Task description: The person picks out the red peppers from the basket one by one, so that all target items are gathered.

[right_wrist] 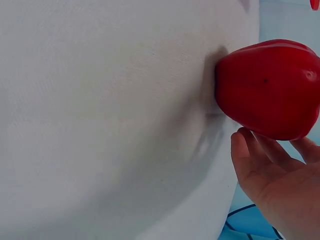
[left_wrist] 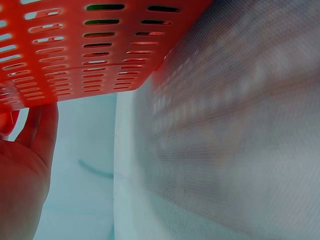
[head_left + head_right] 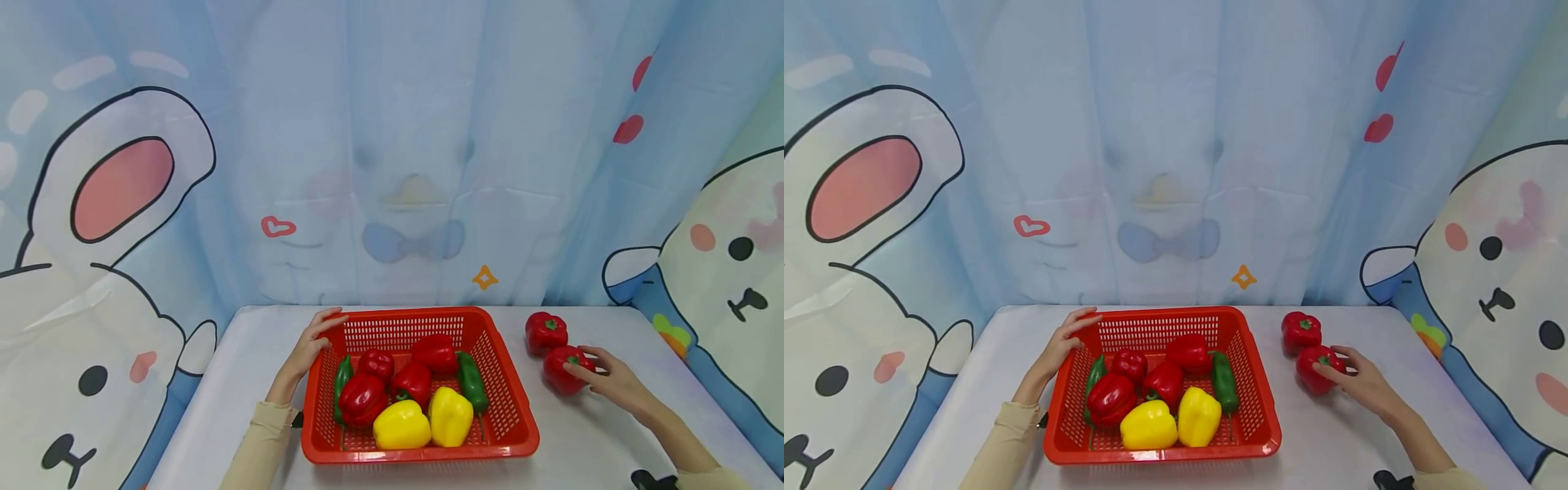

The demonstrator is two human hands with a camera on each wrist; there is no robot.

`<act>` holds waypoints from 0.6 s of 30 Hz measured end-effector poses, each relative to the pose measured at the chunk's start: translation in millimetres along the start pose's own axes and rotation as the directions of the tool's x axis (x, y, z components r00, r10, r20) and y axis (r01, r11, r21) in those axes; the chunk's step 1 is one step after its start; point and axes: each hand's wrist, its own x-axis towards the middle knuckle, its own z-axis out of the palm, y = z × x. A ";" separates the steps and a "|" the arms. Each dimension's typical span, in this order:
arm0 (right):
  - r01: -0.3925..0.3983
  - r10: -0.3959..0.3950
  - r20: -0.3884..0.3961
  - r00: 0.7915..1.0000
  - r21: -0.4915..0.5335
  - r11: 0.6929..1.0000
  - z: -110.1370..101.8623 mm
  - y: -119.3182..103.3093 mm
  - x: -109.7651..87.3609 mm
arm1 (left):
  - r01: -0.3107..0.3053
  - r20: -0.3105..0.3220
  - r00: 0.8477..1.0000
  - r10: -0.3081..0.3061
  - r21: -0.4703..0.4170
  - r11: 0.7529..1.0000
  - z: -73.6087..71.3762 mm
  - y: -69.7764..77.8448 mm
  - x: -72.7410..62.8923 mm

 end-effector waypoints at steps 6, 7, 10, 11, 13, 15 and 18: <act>0.036 -0.037 -0.007 0.999 -0.024 0.999 -9.1 -5.1 -5.9 | 0.008 0.001 1.000 -0.008 0.000 1.000 -0.5 0.1 1.5; 0.045 -0.045 -0.013 0.999 -0.027 0.999 -10.4 -5.6 -7.2 | 0.009 0.002 1.000 -0.009 0.001 1.000 -0.4 0.9 1.5; 0.068 -0.069 -0.028 0.997 -0.043 0.997 -13.5 -7.8 -10.7 | 0.009 0.005 1.000 -0.010 0.010 1.000 0.5 5.5 1.2; 0.073 -0.075 -0.036 0.997 -0.050 0.996 -14.3 -8.6 -11.8 | 0.010 0.005 1.000 -0.010 0.011 1.000 0.9 7.8 1.0; 0.089 -0.092 -0.048 0.995 -0.062 0.994 -15.7 -11.3 -13.9 | 0.011 0.007 1.000 -0.011 0.013 1.000 1.4 14.6 0.0; 0.116 -0.120 -0.059 0.991 -0.077 0.990 -17.3 -16.0 -16.0 | 0.011 0.009 1.000 -0.011 -0.001 1.000 1.9 17.1 -0.4; 0.167 -0.175 -0.079 0.981 -0.100 0.981 -18.9 -26.4 -18.4 | 0.009 0.007 1.000 -0.009 -0.004 1.000 1.6 15.0 -0.7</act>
